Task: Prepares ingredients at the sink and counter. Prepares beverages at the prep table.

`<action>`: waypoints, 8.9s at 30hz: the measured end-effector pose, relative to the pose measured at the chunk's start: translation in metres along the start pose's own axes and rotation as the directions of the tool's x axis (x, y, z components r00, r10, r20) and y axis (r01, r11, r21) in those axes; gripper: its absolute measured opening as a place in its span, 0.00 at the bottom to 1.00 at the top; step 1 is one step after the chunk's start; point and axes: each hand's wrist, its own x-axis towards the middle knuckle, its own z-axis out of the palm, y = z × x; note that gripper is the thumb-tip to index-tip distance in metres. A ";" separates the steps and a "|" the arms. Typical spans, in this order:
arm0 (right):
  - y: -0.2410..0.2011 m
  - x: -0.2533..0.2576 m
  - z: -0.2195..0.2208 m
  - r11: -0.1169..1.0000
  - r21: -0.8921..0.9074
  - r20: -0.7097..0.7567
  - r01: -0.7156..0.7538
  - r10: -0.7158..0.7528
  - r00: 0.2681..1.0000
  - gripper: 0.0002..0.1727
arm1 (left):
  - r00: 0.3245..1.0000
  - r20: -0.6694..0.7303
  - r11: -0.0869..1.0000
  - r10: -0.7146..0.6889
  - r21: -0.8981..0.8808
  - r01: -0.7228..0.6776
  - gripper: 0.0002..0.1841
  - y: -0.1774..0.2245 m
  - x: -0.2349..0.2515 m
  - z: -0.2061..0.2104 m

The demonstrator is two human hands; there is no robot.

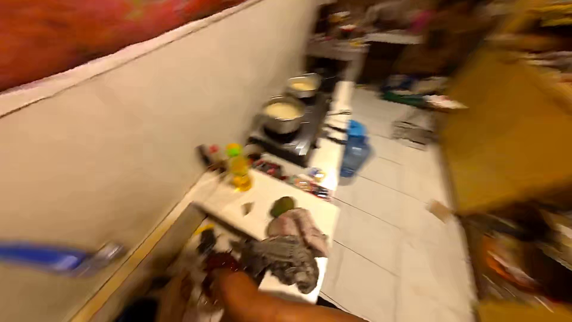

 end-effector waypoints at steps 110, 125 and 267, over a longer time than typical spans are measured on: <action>0.016 -0.132 0.089 0.721 0.358 -0.206 0.593 -0.559 0.803 0.05 | 0.775 -0.012 0.774 0.632 -0.033 -0.632 0.43 -0.243 -0.180 -0.117; -0.009 -0.158 0.141 0.709 0.084 -0.185 0.700 -0.679 0.710 0.10 | 0.839 -0.097 0.844 0.535 0.122 -0.523 0.39 -0.249 -0.183 -0.094; 0.124 -0.108 0.088 0.938 -0.321 0.058 -0.132 0.158 0.986 0.23 | 0.682 0.410 0.740 0.606 0.023 -0.672 0.36 -0.236 -0.175 -0.125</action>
